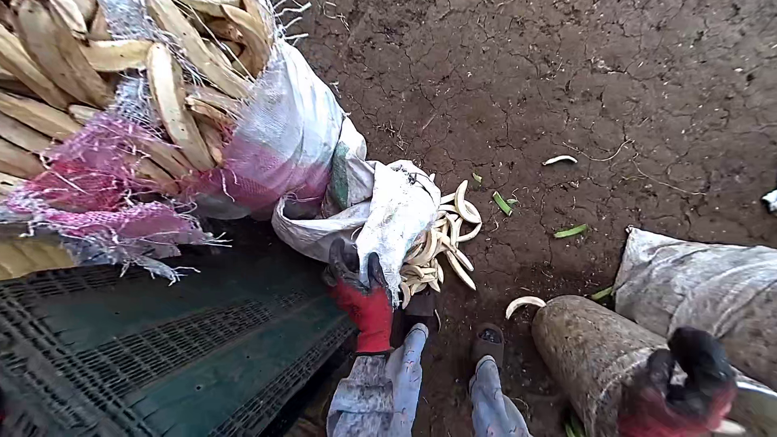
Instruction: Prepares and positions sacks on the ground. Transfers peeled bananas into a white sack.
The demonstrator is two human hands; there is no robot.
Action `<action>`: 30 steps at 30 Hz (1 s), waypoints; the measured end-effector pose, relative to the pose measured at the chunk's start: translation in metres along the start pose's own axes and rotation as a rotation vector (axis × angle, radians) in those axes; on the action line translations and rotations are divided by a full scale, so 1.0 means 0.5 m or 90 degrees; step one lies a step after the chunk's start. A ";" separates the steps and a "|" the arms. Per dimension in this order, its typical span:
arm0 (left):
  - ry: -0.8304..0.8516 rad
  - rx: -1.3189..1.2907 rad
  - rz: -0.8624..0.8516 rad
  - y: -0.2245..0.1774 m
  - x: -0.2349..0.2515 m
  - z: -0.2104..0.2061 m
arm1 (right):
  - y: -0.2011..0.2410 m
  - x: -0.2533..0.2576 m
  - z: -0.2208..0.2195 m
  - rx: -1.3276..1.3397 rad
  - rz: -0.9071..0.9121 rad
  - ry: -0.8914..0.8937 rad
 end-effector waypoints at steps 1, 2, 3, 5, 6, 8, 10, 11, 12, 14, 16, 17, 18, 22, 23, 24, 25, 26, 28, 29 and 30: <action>-0.029 0.030 -0.093 -0.016 -0.009 0.007 | 0.023 0.005 -0.112 0.043 0.007 0.116; -0.052 0.033 -0.210 -0.038 -0.026 0.009 | 0.035 0.004 -0.221 0.074 -0.014 0.253; -0.050 0.015 -0.327 -0.061 -0.049 0.003 | 0.037 0.001 -0.325 0.082 -0.059 0.406; 0.024 -0.072 -0.549 -0.091 -0.104 -0.050 | 0.024 -0.006 -0.512 0.013 -0.127 0.643; 0.099 -0.105 -0.647 -0.088 -0.132 -0.095 | 0.015 -0.010 -0.585 -0.039 -0.131 0.691; 0.283 -0.071 -0.765 -0.055 -0.171 -0.196 | -0.011 -0.014 -0.700 -0.145 -0.116 0.701; 0.507 0.097 -0.704 -0.002 -0.170 -0.285 | -0.038 -0.020 -0.770 -0.193 -0.101 0.641; 0.602 0.212 -0.643 0.023 -0.150 -0.321 | -0.053 -0.019 -0.790 -0.207 -0.103 0.612; 0.605 0.274 -0.604 0.053 -0.116 -0.349 | -0.068 -0.021 -0.813 -0.214 -0.093 0.583; 0.442 0.315 -0.574 0.100 -0.008 -0.377 | -0.097 -0.004 -0.869 -0.242 -0.048 0.563; 0.316 0.324 -0.504 0.131 0.102 -0.376 | -0.114 0.018 -0.908 -0.269 -0.016 0.566; 0.265 0.338 -0.464 0.145 0.147 -0.374 | -0.110 0.029 -0.925 -0.287 0.002 0.569; 0.220 0.376 -0.436 0.161 0.182 -0.375 | -0.100 0.035 -0.941 -0.297 0.015 0.575; 0.147 0.466 -0.392 0.192 0.227 -0.390 | -0.052 -0.012 -0.960 -0.268 -0.039 0.577; 0.165 0.463 -0.379 0.176 0.224 -0.377 | -0.047 -0.027 -0.948 -0.241 -0.064 0.571; 0.193 0.444 -0.353 0.160 0.218 -0.354 | -0.048 -0.042 -0.930 -0.216 -0.085 0.566; 0.210 0.411 -0.326 0.157 0.211 -0.330 | -0.057 -0.059 -0.909 -0.188 -0.103 0.551; 0.184 0.376 -0.314 0.161 0.210 -0.305 | -0.067 -0.071 -0.890 -0.147 -0.118 0.513; 0.102 0.325 -0.297 0.158 0.230 -0.258 | -0.058 -0.064 -0.868 -0.002 -0.133 0.372; 0.077 0.308 -0.289 0.158 0.238 -0.243 | -0.040 -0.060 -0.858 0.101 -0.142 0.281; 0.073 0.287 -0.277 0.161 0.241 -0.235 | -0.014 -0.060 -0.849 0.222 -0.157 0.182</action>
Point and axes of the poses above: each hand's wrist, its own x-axis towards the middle knuckle, its own z-axis out of the back of the hand, y = z × x, the point moved 3 cm from there along x, towards the middle knuckle
